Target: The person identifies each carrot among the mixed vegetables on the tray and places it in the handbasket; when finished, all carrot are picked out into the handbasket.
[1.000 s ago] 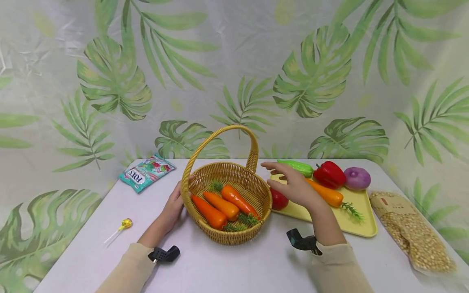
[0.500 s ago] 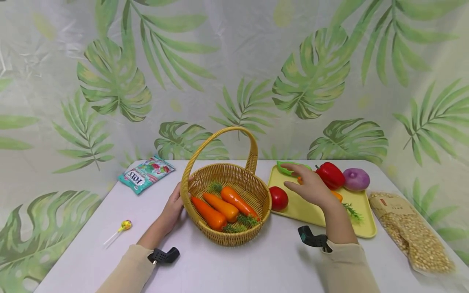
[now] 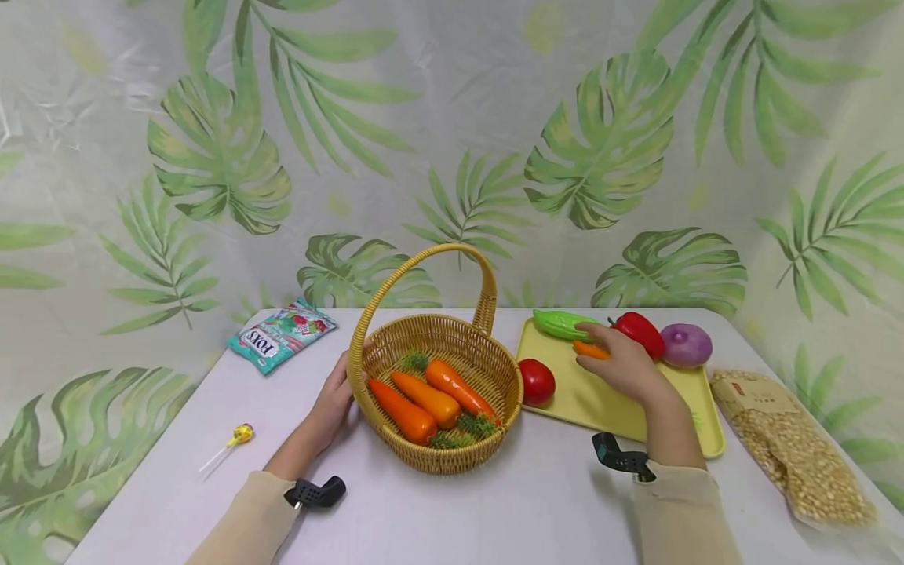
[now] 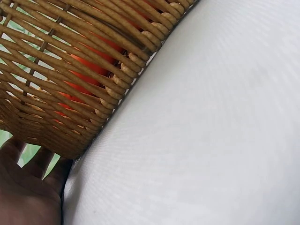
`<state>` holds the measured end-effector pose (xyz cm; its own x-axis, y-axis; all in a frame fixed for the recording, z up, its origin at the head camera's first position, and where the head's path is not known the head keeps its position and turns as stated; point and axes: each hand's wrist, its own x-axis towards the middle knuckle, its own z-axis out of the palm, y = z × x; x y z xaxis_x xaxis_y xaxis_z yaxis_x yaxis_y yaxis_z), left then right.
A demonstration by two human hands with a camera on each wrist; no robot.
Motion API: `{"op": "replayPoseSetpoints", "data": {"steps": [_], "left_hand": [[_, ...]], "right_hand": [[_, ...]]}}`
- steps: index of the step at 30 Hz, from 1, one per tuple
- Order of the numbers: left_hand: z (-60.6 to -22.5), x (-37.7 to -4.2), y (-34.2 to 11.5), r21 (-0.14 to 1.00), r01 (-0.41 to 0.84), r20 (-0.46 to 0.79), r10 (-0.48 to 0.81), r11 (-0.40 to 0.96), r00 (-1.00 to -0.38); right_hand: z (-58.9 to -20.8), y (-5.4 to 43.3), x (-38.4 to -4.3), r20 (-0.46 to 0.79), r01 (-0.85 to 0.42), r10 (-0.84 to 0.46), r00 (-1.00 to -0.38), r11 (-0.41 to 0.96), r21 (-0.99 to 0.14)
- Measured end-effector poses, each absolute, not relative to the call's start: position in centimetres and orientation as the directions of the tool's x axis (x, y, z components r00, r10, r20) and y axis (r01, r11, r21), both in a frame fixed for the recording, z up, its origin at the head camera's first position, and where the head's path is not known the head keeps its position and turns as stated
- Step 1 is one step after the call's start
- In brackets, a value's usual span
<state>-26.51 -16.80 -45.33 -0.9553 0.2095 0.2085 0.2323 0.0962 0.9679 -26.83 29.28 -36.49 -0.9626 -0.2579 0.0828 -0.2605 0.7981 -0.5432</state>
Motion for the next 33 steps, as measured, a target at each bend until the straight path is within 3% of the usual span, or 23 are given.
{"op": "replayPoseSetpoints", "data": {"steps": [18, 33], "left_hand": [[-45.4, -26.6, -16.8, 0.967, 0.238, 0.215, 0.210, 0.088, -0.954], [-45.5, -26.6, -16.8, 0.967, 0.240, 0.218, 0.216, 0.081, -0.952]], "right_hand": [[-37.9, 32.8, -27.1, 0.056, -0.230, -0.233, -0.971, 0.842, -0.487], [-38.6, 34.3, -27.0, -0.015, -0.162, -0.199, -0.980, 0.836, -0.524]]}}
